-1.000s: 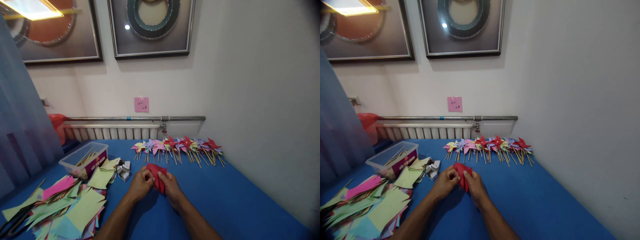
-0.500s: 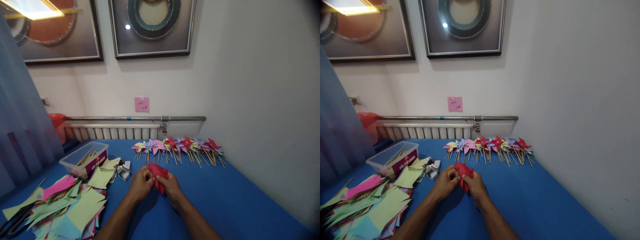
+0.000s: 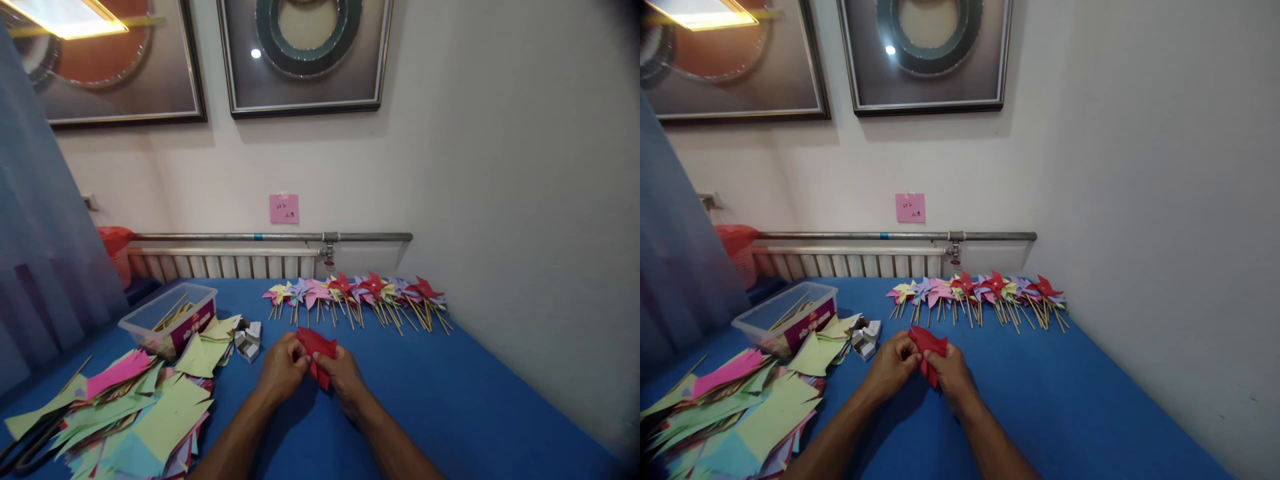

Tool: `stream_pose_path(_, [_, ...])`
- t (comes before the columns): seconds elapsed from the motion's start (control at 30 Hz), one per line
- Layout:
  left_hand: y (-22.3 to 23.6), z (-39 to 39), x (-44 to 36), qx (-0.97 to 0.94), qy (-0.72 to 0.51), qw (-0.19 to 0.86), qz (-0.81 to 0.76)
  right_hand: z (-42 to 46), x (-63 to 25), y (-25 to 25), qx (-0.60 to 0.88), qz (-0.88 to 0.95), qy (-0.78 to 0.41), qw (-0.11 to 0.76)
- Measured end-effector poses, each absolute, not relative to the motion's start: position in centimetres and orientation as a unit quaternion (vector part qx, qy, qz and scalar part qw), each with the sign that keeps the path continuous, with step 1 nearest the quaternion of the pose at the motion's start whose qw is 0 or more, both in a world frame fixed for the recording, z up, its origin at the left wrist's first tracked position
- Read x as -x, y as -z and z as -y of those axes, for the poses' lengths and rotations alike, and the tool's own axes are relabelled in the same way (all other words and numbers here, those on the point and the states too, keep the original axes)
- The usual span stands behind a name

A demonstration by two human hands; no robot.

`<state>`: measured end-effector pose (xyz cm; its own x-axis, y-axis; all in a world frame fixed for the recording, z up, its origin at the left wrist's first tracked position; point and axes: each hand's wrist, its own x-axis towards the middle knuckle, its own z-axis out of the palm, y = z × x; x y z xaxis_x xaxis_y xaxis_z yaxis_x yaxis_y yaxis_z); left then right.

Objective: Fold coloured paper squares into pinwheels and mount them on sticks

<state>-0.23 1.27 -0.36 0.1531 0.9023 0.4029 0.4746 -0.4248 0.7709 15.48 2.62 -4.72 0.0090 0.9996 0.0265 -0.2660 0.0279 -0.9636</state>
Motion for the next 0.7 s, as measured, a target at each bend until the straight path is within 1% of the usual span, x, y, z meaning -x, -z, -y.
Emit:
stream_pose_path(0.3, [0.26,-1.25,0.24,-0.716,-0.441,0.248,-0.481,-2.81,-15.37,4.36,0.454,0.415,-0.542,0.572])
stream_pose_path(0.7, [0.18,-1.29,0.23,-0.709,-0.45,0.241,-0.486,-2.91,-15.62,4.86,0.418,0.431,-0.562,0.569])
